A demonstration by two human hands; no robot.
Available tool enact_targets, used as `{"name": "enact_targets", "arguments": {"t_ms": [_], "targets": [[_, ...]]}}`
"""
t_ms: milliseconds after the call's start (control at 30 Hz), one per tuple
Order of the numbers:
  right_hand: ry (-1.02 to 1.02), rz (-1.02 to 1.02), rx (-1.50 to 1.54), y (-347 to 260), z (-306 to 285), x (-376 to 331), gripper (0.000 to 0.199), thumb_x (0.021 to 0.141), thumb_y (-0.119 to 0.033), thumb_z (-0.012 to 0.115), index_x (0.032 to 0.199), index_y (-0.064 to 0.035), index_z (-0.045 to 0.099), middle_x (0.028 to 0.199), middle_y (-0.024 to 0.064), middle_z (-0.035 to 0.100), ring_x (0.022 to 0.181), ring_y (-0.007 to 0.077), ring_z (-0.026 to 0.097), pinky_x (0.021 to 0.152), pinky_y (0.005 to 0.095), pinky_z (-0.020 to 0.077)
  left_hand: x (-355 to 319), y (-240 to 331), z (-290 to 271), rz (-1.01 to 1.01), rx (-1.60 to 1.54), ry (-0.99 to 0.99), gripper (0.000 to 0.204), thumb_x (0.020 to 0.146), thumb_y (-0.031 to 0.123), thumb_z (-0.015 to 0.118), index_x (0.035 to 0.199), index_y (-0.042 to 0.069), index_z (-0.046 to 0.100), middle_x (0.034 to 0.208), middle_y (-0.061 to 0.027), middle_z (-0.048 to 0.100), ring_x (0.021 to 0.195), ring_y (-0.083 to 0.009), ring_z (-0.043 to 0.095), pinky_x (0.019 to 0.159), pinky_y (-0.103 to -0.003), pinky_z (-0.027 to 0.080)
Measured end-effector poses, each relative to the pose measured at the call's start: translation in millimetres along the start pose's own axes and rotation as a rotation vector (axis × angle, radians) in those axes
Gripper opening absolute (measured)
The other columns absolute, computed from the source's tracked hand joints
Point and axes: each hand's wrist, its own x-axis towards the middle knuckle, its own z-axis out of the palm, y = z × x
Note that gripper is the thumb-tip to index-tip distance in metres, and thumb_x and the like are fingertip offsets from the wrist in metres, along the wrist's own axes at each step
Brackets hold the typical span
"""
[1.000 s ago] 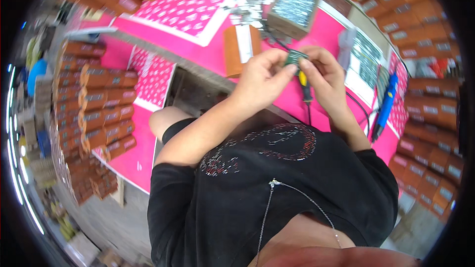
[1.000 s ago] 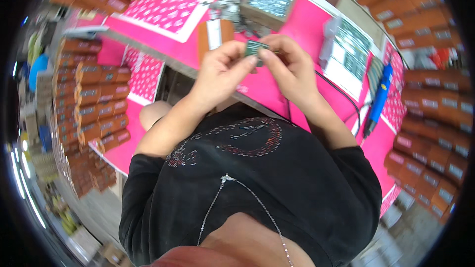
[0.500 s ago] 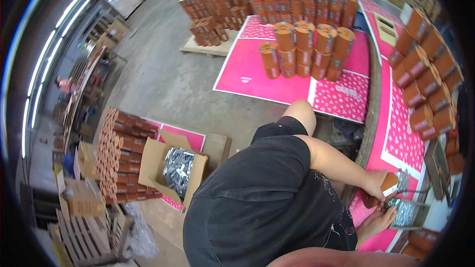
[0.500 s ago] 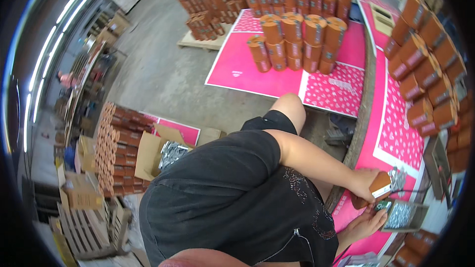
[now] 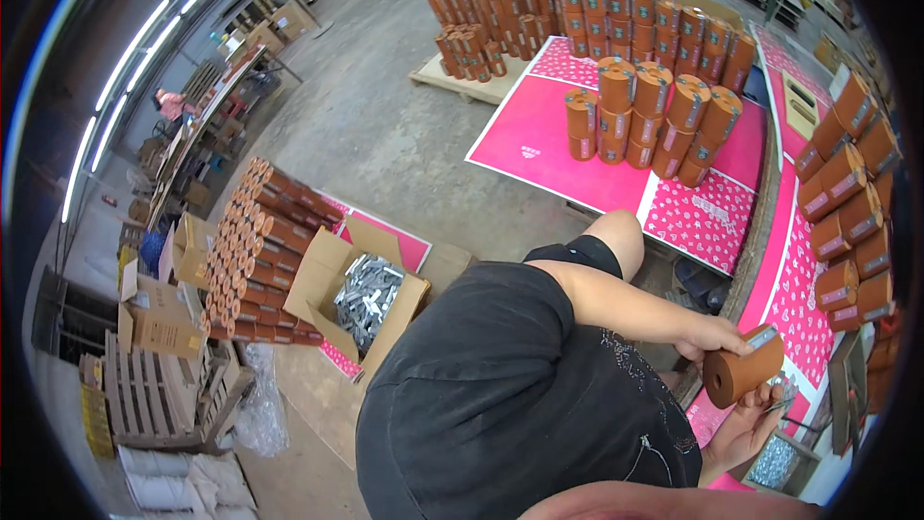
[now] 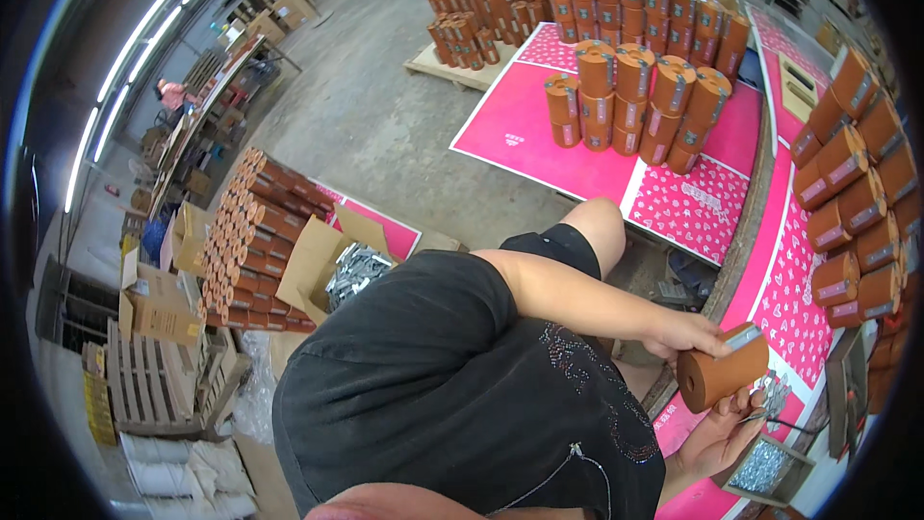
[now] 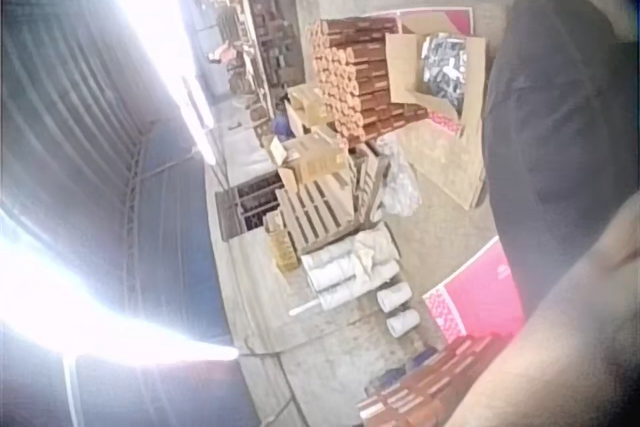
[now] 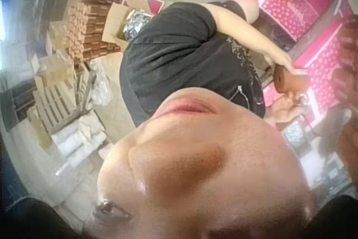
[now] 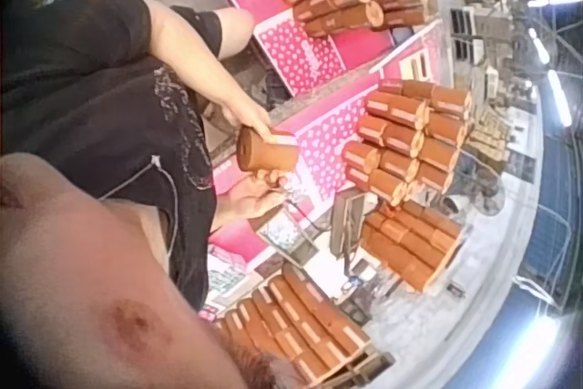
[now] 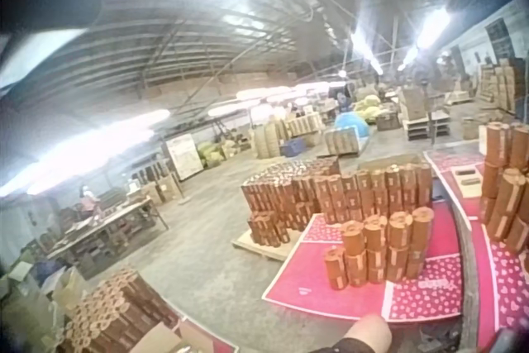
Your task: Assembling small wooden cylinders with screws and applying adhesive labels in a manufacturing setting.
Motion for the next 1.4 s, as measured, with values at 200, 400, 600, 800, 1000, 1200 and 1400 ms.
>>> {"name": "enact_targets", "arguments": {"t_ms": [200, 400, 600, 800, 1000, 1200, 1400], "targets": [[0.050, 0.034, -0.118, 23.9, 4.8, 11.1, 0.027, 0.093, -0.020, 0.040, 0.110, 0.0006, 0.045, 0.108, 0.0057, 0.045, 0.091, 0.0152, 0.041, 0.070, 0.0253, 0.0382, -60.1, 25.6, -5.7, 0.129, -0.248, 0.013, 0.058, 0.087, 0.055, 0.027, 0.126, 0.014, 0.040, 0.118, -0.0115, 0.051, 0.111, -0.0315, 0.046, 0.089, -0.057, 0.033], [-0.032, 0.108, -0.152, 41.5, 9.2, 26.2, 0.025, 0.092, -0.017, 0.042, 0.112, -0.0018, 0.044, 0.109, 0.0067, 0.048, 0.092, 0.0158, 0.044, 0.071, 0.0259, 0.0388, -99.5, 29.9, -21.5, 0.236, -0.313, 0.080, 0.060, 0.085, 0.057, 0.028, 0.126, 0.013, 0.040, 0.118, -0.0132, 0.051, 0.107, -0.0301, 0.050, 0.084, -0.051, 0.041], [0.041, 0.159, -0.184, 48.0, 13.2, 23.7, 0.025, 0.091, -0.015, 0.045, 0.112, -0.0021, 0.042, 0.109, 0.0073, 0.049, 0.092, 0.0154, 0.045, 0.071, 0.0277, 0.0385, -118.6, 23.3, -31.0, 0.343, -0.483, 0.091, 0.057, 0.089, 0.050, 0.027, 0.130, 0.010, 0.034, 0.125, -0.0139, 0.046, 0.110, -0.0310, 0.049, 0.084, -0.053, 0.042], [0.089, 0.242, -0.333, 59.8, 8.7, 29.4, 0.028, 0.090, -0.014, 0.046, 0.116, -0.0019, 0.043, 0.107, 0.0087, 0.051, 0.093, 0.0171, 0.050, 0.075, 0.0318, 0.0430, -128.9, 27.9, -46.4, 0.450, -0.630, 0.210, 0.055, 0.087, 0.044, 0.037, 0.128, 0.008, 0.036, 0.128, -0.0139, 0.043, 0.115, -0.0339, 0.043, 0.089, -0.057, 0.035], [-0.099, 0.296, -0.420, 82.4, 72.2, 56.2, 0.025, 0.087, -0.012, 0.049, 0.110, -0.0014, 0.048, 0.099, 0.0070, 0.056, 0.088, 0.0148, 0.055, 0.074, 0.0305, 0.0476, -157.0, 56.7, -42.1, 0.613, -0.437, 0.293, 0.060, 0.088, 0.048, 0.035, 0.128, 0.003, 0.034, 0.124, -0.0172, 0.045, 0.111, -0.0323, 0.047, 0.092, -0.051, 0.037], [-0.001, 0.269, -0.479, 81.0, 109.2, 64.8, 0.012, 0.080, -0.010, 0.063, 0.086, -0.0030, 0.055, 0.079, 0.0004, 0.055, 0.069, 0.0069, 0.053, 0.059, 0.0192, 0.0432, -131.8, 51.3, -36.7, 0.585, -0.003, 0.411, 0.057, 0.084, 0.033, 0.049, 0.129, 0.004, 0.031, 0.120, -0.0157, 0.047, 0.110, -0.0284, 0.048, 0.091, -0.045, 0.040], [0.033, 0.313, -0.691, 65.6, 91.0, 59.3, 0.015, 0.081, -0.016, 0.062, 0.088, -0.0042, 0.055, 0.086, 0.0006, 0.056, 0.074, 0.0057, 0.052, 0.062, 0.0195, 0.0413, -100.4, 33.6, -27.0, 0.538, 0.114, 0.382, 0.075, 0.071, 0.010, 0.064, 0.130, -0.001, 0.019, 0.120, -0.0149, 0.042, 0.113, -0.0228, 0.044, 0.095, -0.036, 0.036]]}}
